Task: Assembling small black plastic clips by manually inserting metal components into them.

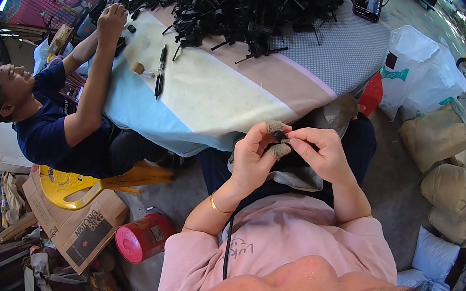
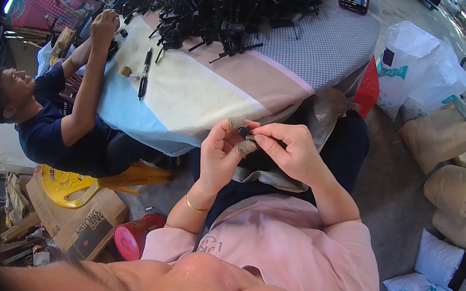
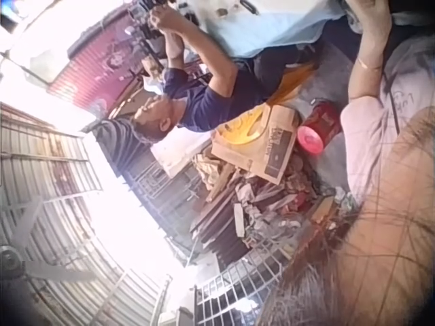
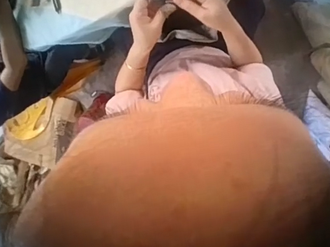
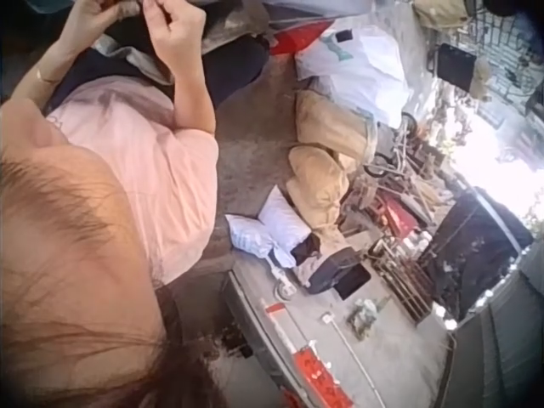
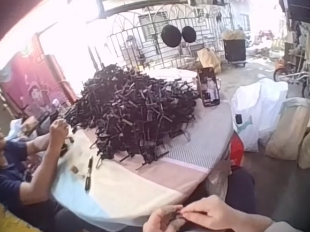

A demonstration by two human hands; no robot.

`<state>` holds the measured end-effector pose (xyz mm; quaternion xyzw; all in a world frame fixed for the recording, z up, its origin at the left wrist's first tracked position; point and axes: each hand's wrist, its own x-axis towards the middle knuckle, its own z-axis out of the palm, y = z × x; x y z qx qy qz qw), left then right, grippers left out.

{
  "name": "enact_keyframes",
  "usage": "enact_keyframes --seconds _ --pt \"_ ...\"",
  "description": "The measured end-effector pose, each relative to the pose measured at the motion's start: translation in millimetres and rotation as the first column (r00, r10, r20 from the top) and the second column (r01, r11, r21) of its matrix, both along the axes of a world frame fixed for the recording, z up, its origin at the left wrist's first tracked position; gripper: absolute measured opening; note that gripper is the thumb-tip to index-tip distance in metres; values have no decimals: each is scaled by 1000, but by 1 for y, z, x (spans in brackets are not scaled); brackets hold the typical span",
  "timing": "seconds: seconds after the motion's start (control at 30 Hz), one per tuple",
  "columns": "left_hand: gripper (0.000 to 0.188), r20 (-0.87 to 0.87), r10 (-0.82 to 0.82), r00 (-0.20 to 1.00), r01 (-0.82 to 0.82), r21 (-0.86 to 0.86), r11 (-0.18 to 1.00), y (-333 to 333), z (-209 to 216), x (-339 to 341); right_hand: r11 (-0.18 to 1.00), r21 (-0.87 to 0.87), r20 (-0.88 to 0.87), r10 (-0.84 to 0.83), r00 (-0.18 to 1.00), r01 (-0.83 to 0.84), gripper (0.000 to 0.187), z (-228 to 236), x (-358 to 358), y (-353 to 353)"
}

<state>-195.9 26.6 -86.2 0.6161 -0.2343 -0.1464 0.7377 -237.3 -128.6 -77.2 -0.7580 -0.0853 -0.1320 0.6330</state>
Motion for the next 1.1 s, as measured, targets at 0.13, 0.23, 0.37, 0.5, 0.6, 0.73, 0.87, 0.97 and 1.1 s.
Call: enact_keyframes --seconds 0.13,0.23,0.37,0.5,0.6,0.73,0.87,0.97,1.1 --pt "26 41 33 999 -35 39 999 1 -5 -1 999 -53 -48 7 999 -9 13 3 -1 2" --pt "25 178 98 979 -100 2 995 1 -12 0 998 -51 -26 -39 999 37 13 -1 0 9" --pt "26 467 149 871 -223 106 969 2 -16 2 995 -49 31 -83 996 84 13 -8 0 12" --pt "28 477 133 869 -281 254 925 -1 1 -4 998 35 -104 -46 994 50 15 -11 -1 -1" --pt "37 501 123 857 -303 295 906 4 -7 -5 999 31 -200 -23 980 30 20 -3 -6 -6" --pt "50 672 0 740 -300 331 894 1 -2 -5 991 -101 -110 -93 990 82 21 1 -6 4" --pt "63 460 -130 878 -26 318 948 15 14 -1 987 136 -191 -54 980 81 17 -8 -10 -12" --pt "56 -189 -330 925 302 -162 939 19 8 7 886 464 -212 131 968 -18 18 -14 -8 -29" --pt "30 -461 -634 621 398 -512 761 13 -6 16 847 505 -174 287 942 -165 18 -13 -4 -18"
